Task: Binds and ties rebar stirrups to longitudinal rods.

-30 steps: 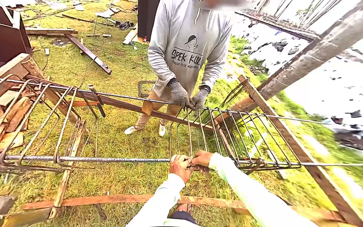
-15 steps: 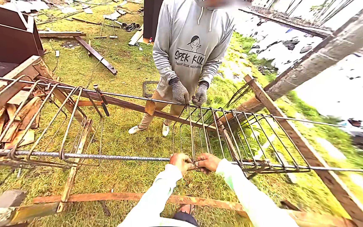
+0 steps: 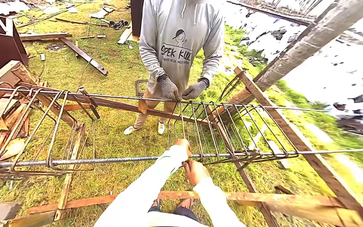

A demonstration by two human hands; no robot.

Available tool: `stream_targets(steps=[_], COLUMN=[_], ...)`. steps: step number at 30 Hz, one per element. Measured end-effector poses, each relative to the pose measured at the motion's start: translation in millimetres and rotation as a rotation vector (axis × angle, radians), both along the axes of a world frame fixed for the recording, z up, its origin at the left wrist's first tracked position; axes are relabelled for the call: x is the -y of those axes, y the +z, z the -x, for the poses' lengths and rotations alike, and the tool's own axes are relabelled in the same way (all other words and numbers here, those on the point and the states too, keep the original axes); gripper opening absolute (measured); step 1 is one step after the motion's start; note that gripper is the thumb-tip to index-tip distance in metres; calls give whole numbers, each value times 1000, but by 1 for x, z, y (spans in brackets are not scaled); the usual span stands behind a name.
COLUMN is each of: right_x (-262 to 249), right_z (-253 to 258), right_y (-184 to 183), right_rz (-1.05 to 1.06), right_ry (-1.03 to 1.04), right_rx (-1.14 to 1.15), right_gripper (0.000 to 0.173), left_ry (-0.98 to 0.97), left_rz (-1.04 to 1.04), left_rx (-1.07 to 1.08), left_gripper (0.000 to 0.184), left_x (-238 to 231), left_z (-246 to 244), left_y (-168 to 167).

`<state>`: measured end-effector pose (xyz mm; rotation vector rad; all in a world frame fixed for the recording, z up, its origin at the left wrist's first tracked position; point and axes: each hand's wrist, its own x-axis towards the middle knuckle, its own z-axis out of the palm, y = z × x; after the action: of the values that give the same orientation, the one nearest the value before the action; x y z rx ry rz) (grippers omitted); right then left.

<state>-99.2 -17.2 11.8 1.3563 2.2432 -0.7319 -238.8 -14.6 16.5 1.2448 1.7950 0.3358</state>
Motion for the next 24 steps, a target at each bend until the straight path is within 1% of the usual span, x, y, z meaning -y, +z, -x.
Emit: stream_targets(steps=[1,2,3,4,5,6,7,8,9,11,12,13,15,17,19,22,24], right_x=[-4,-6,-6,-6,-6,-10,-17,-25,-33,-47,-52,-57,-63,-69,-73,-71,-60], right_z=[-5,-10,-13,-16,-19,-20,-19,-16,-12,-4,-3,-4,-9,-12,-16,-20,-20], right_y=[8,17,26,31,32,28,25,26,27,21,16,10,-2,-16,-26,-30,-29], right_rz=[28,11,-61,-185,-352,-519,-609,-583,-500,-361,-358,-410,-618,-845,-947,-981,-910], right_ry=[27,39,44,67,139,266,431,602,763,1004,1093,1170,1292,1354,1340,1264,1138], right_rx=[17,25,-4,-69,-166,-284,-365,-341,-253,-62,-18,-35,-168,-323,-405,-381,-249], right_gripper=[50,50,47,41,34,32,41,53,59,52,45,38,24,15,17,18,19], left_ry=[81,211,364,513,629,697,714,693,655,581,558,538,503,499,505,520,516], left_rz=[-55,-117,-172,-229,-276,-303,-306,-293,-265,-190,-157,-132,-99,-92,-90,-94,-97], left_rx=[111,214,289,329,350,364,389,423,462,511,524,528,519,516,527,549,555], left_gripper=[41,42,39,33,28,24,24,24,26,28,28,29,31,31,31,32,31], left_x=[9,23,39,55,70,83,94,102,107,111,111,110,110,110,112,114,116], left_z=[8,12,12,7,-1,-12,-23,-35,-45,-62,-67,-71,-74,-75,-73,-70,-68], left_y=[-9,-18,-24,-31,-37,-43,-49,-56,-65,-85,-94,-100,-106,-106,-104,-103,-104])
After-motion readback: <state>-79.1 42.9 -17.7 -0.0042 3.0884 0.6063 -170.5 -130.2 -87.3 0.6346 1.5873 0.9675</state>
